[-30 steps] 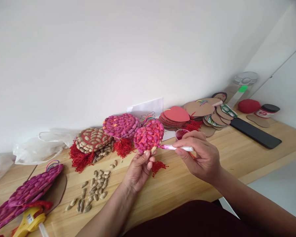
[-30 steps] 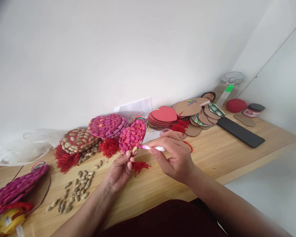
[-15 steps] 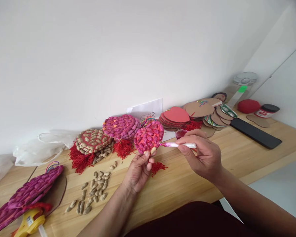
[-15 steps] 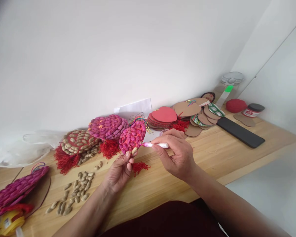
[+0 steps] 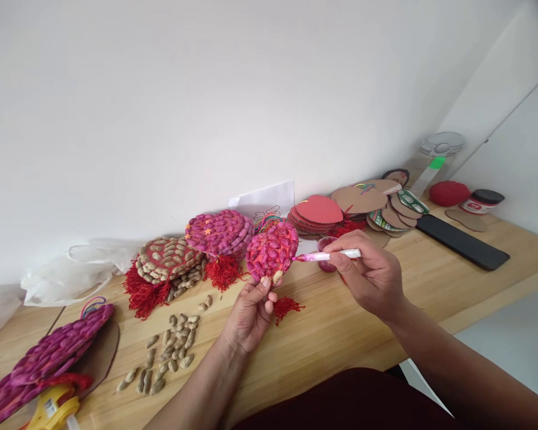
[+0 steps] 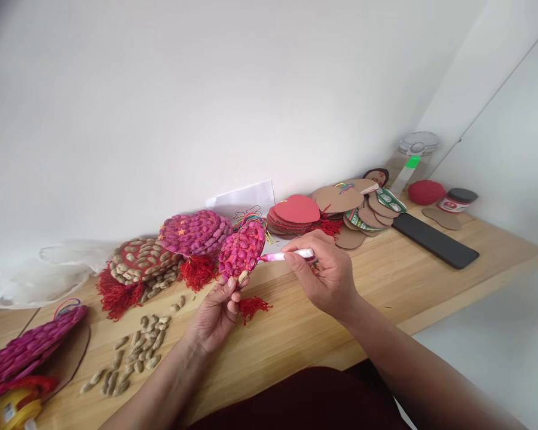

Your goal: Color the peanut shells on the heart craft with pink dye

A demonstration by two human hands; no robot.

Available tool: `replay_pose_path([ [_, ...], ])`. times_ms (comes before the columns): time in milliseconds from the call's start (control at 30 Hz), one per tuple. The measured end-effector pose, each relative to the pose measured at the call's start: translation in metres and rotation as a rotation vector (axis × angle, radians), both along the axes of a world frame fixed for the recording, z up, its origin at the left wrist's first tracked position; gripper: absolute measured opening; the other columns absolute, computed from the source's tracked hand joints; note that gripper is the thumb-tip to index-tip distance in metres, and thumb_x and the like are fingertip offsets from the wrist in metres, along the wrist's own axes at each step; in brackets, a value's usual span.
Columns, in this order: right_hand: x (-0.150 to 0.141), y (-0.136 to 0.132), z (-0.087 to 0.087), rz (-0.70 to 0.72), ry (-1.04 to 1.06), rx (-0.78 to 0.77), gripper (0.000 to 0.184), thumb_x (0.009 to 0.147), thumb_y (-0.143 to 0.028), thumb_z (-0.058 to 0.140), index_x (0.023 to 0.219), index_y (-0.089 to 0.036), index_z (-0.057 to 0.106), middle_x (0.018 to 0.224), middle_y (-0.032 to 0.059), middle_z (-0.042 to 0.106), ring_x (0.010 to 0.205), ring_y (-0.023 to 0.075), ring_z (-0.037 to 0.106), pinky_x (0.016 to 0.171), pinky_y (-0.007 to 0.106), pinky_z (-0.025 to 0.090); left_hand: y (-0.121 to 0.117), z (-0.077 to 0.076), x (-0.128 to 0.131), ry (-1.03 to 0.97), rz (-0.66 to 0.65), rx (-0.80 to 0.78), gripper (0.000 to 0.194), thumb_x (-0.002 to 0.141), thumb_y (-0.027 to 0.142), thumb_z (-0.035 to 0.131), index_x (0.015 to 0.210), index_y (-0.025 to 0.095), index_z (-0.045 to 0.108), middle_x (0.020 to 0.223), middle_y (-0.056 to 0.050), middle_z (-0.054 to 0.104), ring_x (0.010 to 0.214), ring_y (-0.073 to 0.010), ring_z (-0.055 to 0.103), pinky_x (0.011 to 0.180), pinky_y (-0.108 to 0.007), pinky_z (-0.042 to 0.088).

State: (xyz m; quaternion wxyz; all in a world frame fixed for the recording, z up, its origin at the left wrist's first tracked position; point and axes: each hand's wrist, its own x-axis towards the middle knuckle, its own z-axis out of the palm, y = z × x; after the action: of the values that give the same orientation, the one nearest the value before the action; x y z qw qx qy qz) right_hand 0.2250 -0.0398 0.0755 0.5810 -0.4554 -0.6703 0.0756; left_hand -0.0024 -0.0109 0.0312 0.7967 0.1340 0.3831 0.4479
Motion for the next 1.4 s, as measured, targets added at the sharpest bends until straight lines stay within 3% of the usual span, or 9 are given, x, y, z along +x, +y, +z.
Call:
replay_pose_path([
  [200, -0.0006, -0.0012, -0.0008, 0.063, 0.014, -0.015, 0.008, 0.093, -0.021, 0.065, 0.096, -0.022, 0.072, 0.087, 0.0039, 0.07, 0.083, 0.02, 0.066, 0.076, 0.036, 0.053, 0.0002, -0.0015, 0.0, -0.001, -0.019, 0.02, 0.014, 0.087, 0.003, 0.071, 0.094, 0.013, 0.063, 0.084, -0.005, 0.077, 0.047, -0.0042, 0.064, 0.041, -0.008, 0.053],
  [633, -0.0045, -0.0041, 0.0031, 0.014, -0.158, 0.116, 0.014, 0.09, -0.017, 0.066, 0.099, -0.024, 0.074, 0.084, 0.0024, 0.074, 0.084, 0.0209, 0.066, 0.079, 0.037, 0.054, 0.001, -0.0021, 0.0006, 0.015, 0.002, 0.033, 0.019, 0.083, 0.004, 0.075, 0.09, 0.014, 0.061, 0.086, -0.005, 0.077, 0.048, -0.0052, 0.065, 0.042, -0.009, 0.054],
  [733, -0.0034, -0.0026, 0.0014, -0.031, -0.116, 0.088, 0.011, 0.091, -0.018, 0.066, 0.098, -0.024, 0.073, 0.087, 0.0037, 0.073, 0.085, 0.0211, 0.067, 0.078, 0.037, 0.055, 0.0018, -0.0019, 0.001, 0.011, 0.002, 0.035, 0.019, 0.083, 0.003, 0.075, 0.089, 0.015, 0.06, 0.087, -0.005, 0.077, 0.047, -0.0049, 0.065, 0.042, -0.009, 0.054],
  [867, -0.0014, -0.0023, -0.0001, 0.008, -0.071, 0.056, 0.01, 0.091, -0.017, 0.066, 0.098, -0.022, 0.072, 0.088, 0.0042, 0.071, 0.085, 0.0204, 0.066, 0.076, 0.036, 0.054, 0.0022, -0.0031, 0.0007, 0.003, -0.007, 0.046, 0.02, 0.082, 0.003, 0.075, 0.092, 0.014, 0.061, 0.087, -0.005, 0.077, 0.048, -0.0052, 0.065, 0.042, -0.01, 0.054],
  [1200, -0.0023, -0.0009, 0.0021, -0.026, -0.139, 0.117, 0.014, 0.089, -0.014, 0.068, 0.099, -0.023, 0.072, 0.087, 0.0022, 0.073, 0.086, 0.0201, 0.065, 0.08, 0.036, 0.053, 0.0009, -0.003, 0.0004, 0.004, 0.013, 0.023, 0.02, 0.085, 0.002, 0.072, 0.094, 0.014, 0.06, 0.086, -0.004, 0.076, 0.047, -0.0042, 0.065, 0.041, -0.009, 0.053],
  [1400, -0.0017, -0.0017, 0.003, 0.046, -0.105, 0.064, 0.011, 0.09, -0.016, 0.067, 0.098, -0.022, 0.073, 0.087, 0.0032, 0.071, 0.087, 0.0198, 0.064, 0.079, 0.035, 0.053, 0.0014, -0.0025, -0.0001, 0.006, 0.014, 0.008, 0.014, 0.091, 0.001, 0.064, 0.098, 0.012, 0.061, 0.085, -0.005, 0.076, 0.046, -0.004, 0.064, 0.04, -0.009, 0.052],
])
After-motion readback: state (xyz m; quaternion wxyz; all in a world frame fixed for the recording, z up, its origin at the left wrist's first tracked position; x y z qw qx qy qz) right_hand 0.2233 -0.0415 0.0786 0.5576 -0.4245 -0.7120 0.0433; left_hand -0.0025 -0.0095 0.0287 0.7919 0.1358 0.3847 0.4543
